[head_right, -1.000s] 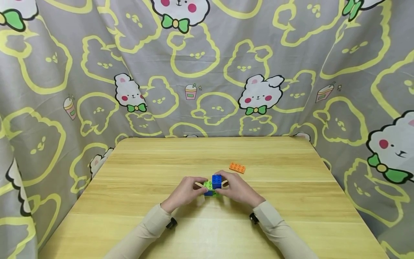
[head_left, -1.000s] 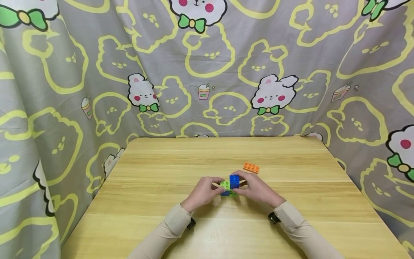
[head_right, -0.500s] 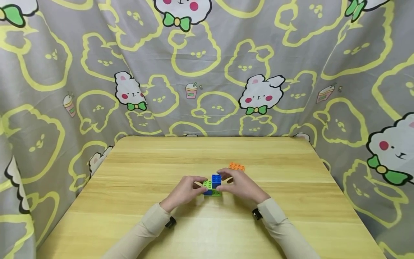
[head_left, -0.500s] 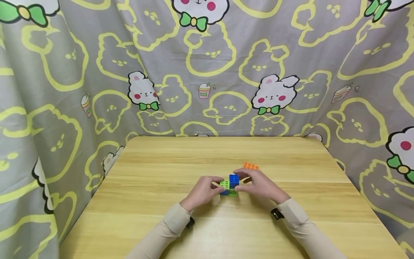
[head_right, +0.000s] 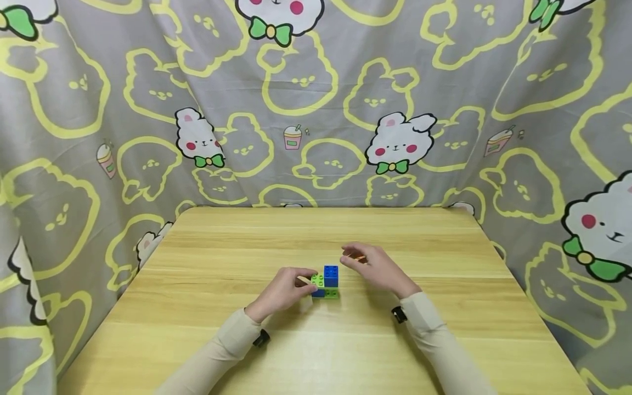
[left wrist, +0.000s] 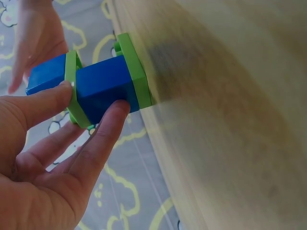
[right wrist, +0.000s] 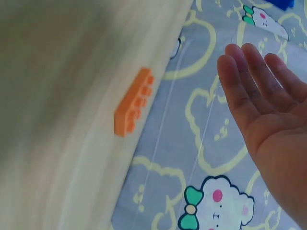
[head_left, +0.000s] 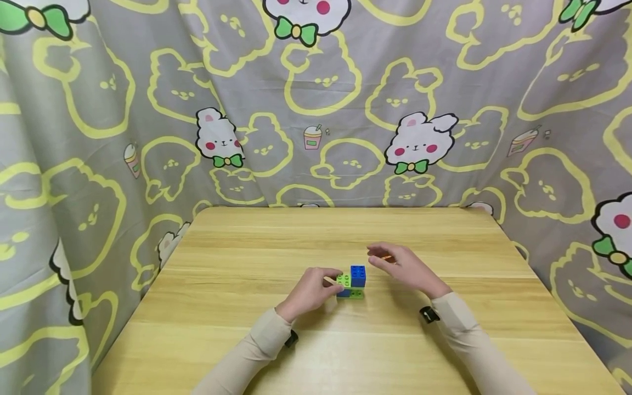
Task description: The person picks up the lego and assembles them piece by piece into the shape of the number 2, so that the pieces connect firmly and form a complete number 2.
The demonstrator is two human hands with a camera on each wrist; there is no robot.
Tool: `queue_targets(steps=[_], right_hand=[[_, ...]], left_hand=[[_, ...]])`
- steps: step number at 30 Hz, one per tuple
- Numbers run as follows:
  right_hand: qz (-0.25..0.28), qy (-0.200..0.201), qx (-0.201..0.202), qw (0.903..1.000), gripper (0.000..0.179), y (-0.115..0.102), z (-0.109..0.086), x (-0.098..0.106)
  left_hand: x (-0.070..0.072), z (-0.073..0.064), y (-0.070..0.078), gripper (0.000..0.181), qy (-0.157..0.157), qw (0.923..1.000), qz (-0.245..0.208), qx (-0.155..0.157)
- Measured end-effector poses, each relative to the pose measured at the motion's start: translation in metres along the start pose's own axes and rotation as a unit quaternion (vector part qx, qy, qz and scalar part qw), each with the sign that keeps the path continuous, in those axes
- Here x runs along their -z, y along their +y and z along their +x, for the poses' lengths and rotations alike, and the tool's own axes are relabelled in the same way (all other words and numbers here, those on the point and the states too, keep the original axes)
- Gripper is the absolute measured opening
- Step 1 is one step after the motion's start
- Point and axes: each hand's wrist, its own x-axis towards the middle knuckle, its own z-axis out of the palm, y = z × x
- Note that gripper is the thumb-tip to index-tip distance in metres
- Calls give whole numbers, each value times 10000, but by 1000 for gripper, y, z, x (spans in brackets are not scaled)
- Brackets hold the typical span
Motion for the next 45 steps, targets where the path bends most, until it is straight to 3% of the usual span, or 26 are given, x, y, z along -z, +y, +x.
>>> queue_targets(steps=[10,17,27,45], right_hand=[[-444,328,-71,9984,49,16,14,24],[-739,457,40,9962,44,36,20,29],[-1023,261,-25,9944,42,58,26,23],[-1208,-80,-224,9924,33,76,29,18]], left_hand=[[0,0,1,37,9,10000,-20,-7],[0,0,2,37,38,10000,-4,-22],[0,0,0,37,25,10000,34,-38],[0,-1,3,37,-10,10000,18,69]])
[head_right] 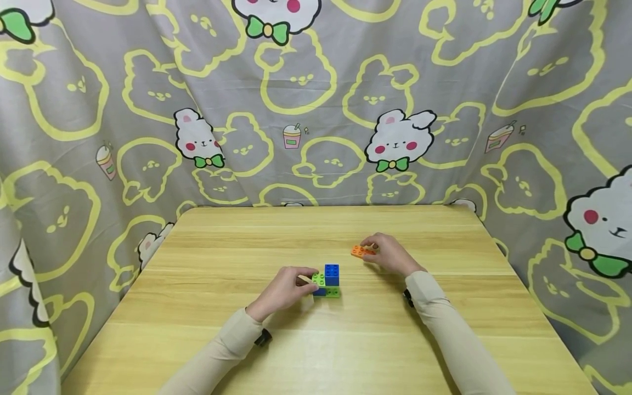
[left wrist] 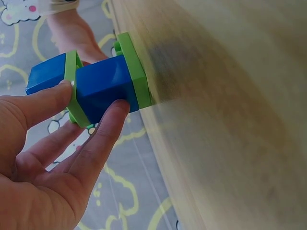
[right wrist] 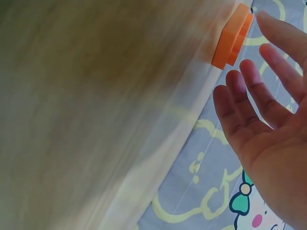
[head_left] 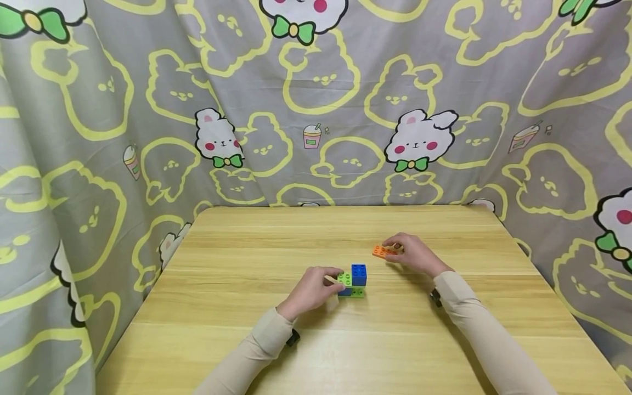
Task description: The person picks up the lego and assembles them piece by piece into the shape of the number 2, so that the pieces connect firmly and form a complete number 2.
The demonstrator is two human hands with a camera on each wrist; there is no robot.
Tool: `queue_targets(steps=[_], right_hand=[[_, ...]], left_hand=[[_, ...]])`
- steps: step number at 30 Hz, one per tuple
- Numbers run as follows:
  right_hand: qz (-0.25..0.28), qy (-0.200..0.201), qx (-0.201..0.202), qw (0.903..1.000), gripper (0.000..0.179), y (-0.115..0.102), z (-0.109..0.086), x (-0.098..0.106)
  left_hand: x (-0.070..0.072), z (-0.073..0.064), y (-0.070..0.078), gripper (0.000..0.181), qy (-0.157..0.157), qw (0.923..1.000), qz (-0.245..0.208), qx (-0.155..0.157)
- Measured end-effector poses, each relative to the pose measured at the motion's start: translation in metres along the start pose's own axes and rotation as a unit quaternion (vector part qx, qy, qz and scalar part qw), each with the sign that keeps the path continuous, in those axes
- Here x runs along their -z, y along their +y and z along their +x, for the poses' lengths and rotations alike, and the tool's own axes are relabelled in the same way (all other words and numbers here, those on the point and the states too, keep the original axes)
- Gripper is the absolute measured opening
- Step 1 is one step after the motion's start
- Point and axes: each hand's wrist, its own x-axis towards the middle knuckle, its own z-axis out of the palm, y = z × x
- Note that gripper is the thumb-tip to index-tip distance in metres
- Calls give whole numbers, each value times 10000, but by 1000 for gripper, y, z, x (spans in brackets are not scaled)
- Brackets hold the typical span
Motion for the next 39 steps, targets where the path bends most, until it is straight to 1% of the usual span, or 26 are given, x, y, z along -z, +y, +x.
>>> queue_targets(steps=[12,20,27,34,39], right_hand=[[-129,-177,-7,9998,34,0,3,-2],[-285,-257,225,9990,32,1,4,0],[-171,-338,141,9992,29,-2,2,-1],[-227,-149,329,9991,25,-12,-1,0],[-102,-36,301,9995,24,-22,-5,2]], left_hand=[[0,-1,0,37,-4,10000,-14,-62],[-1,-1,0,37,25,9999,35,-101],[-3,-1,0,39,46,9997,164,-148],[-3,0,1,46,39,9995,285,-94],[0,-2,2,52,20,9993,376,-85]])
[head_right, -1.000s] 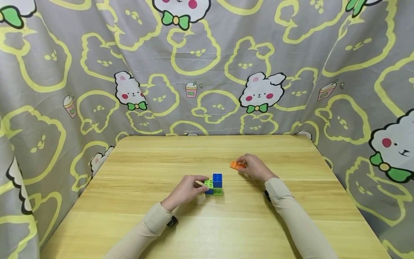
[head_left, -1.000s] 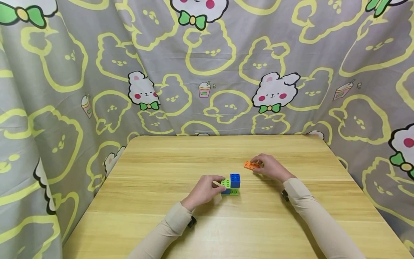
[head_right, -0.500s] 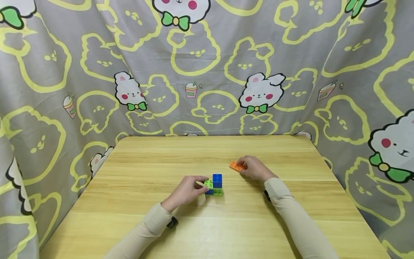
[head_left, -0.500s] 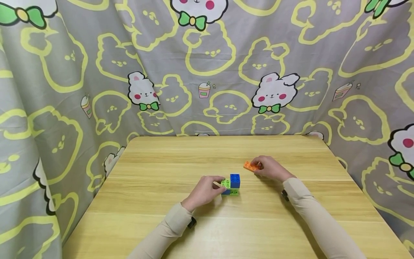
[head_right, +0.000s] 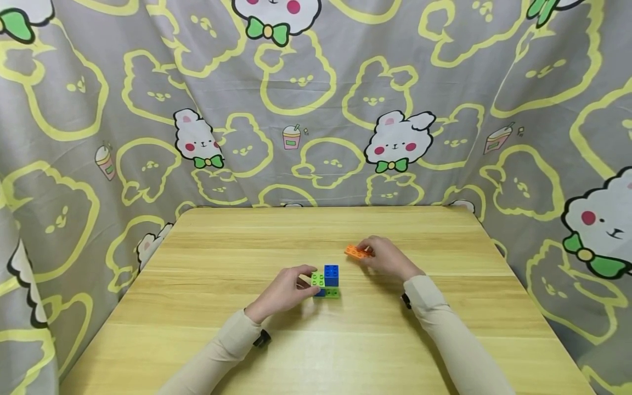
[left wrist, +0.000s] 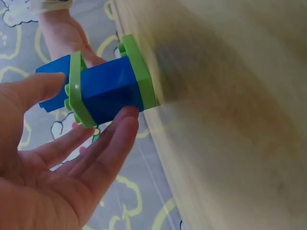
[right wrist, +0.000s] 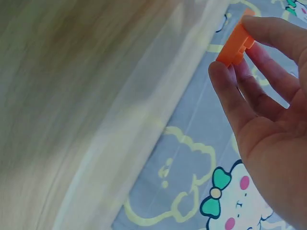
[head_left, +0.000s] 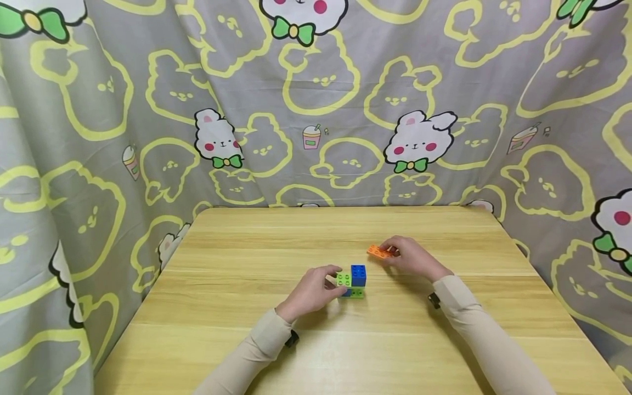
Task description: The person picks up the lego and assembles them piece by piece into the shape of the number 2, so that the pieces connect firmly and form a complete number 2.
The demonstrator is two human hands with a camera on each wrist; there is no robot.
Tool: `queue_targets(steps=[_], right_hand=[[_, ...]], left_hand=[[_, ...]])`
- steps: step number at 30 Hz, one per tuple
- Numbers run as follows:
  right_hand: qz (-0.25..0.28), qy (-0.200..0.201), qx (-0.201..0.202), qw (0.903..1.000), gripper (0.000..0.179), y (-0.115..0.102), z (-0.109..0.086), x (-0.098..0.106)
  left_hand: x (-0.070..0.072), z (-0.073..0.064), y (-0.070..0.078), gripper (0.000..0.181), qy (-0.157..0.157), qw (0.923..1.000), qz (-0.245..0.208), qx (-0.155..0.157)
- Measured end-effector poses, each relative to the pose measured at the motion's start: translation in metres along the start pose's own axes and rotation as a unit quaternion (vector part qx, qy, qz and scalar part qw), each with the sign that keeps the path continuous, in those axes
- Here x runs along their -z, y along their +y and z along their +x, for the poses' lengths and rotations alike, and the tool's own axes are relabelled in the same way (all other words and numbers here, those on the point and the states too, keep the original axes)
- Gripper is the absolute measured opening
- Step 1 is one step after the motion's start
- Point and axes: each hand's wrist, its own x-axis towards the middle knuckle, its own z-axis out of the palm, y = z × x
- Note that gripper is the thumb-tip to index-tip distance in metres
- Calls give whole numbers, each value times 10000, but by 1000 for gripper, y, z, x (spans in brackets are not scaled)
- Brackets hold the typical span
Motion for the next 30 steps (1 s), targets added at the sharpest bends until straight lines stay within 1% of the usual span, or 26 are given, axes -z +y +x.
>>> queue_targets(steps=[6,13,20,25,30], right_hand=[[95,76,32,9999,26,-12,-4,4],[146,238,-23,9996,29,-28,-11,7],[297,551,194,9979,27,-48,-19,12],[439,645,372,9963,28,-61,-24,15],[479,692,580,9948,27,-69,-28,15]], left_hand=[[6,-2,0,60,142,9998,132,-70],[10,-3,2,57,465,9987,166,-113],[12,-3,5,50,824,9964,75,-160],[12,-4,8,47,1010,9945,-71,-271],[13,-3,11,46,1241,9917,-105,-315]])
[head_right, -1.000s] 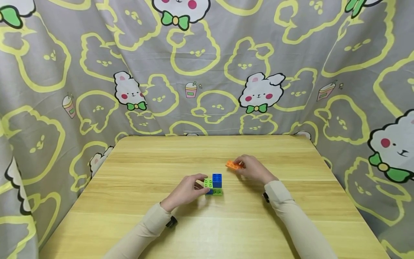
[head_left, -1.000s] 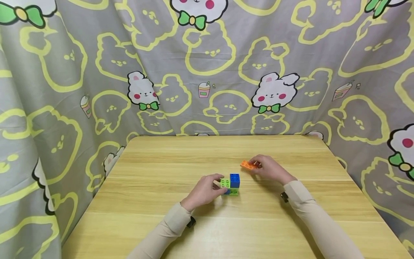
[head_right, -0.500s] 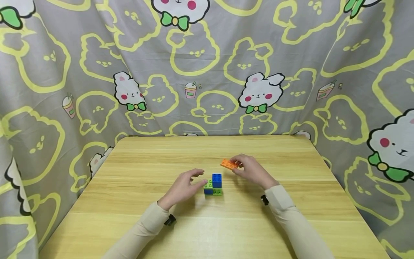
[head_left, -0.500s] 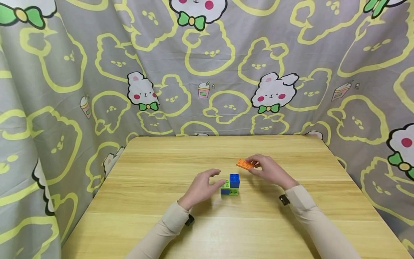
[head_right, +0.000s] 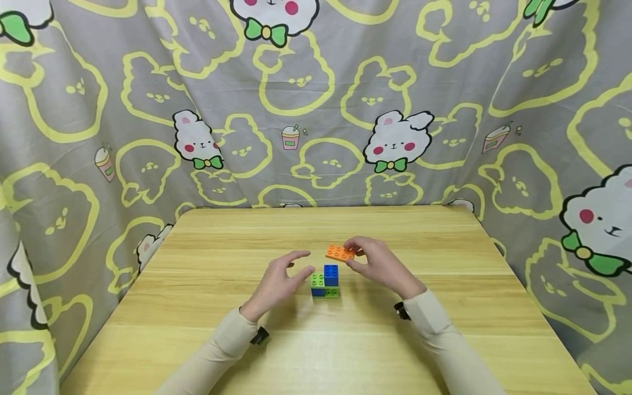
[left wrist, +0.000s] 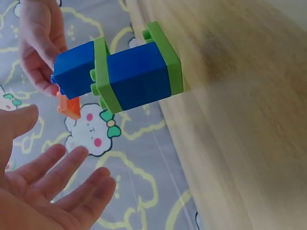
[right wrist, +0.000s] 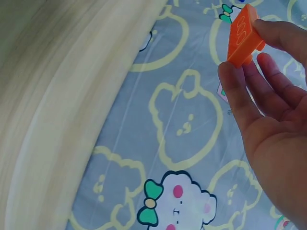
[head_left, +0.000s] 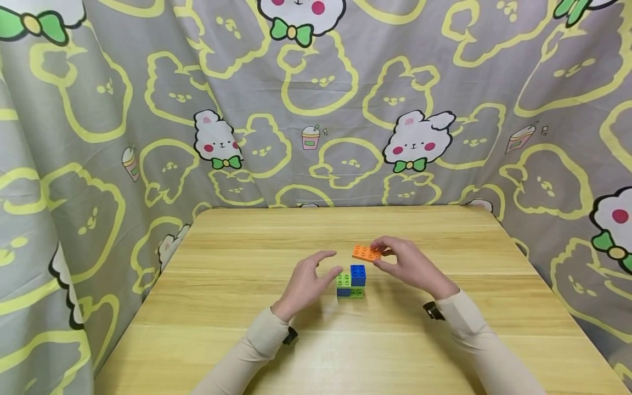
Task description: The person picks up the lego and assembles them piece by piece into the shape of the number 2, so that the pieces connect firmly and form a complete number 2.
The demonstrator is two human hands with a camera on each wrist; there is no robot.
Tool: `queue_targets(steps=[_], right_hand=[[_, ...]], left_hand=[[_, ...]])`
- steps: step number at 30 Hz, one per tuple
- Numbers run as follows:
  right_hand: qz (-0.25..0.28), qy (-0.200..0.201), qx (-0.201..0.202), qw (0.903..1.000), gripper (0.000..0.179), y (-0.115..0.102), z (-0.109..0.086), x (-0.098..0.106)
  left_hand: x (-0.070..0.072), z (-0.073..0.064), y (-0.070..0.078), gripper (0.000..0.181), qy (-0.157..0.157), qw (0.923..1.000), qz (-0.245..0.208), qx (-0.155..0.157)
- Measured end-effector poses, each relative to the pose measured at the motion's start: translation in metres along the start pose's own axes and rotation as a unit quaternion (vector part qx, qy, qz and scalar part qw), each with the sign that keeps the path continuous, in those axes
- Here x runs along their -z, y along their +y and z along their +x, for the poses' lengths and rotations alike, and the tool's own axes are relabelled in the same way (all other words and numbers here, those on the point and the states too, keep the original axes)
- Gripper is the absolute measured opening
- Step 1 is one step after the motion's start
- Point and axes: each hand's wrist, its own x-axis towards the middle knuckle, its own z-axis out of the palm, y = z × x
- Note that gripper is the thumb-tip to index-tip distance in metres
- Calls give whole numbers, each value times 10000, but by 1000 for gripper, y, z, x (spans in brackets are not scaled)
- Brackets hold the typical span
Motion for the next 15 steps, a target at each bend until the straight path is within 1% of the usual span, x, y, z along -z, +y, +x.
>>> queue_targets(steps=[3,7,11,15], right_hand=[[14,-7,88,10000,27,-4,-1,0],[61,18,246,9997,26,-9,-3,-1],[144,61,470,9988,26,-13,-4,-2],[203,5,556,9982,25,-16,-4,-4]], left_hand=[[0,0,2,45,105,9999,-46,-64],[1,0,4,46,172,9996,-74,-188],[1,0,5,47,157,9995,-46,-251],[1,-1,5,47,135,9995,-57,-288]])
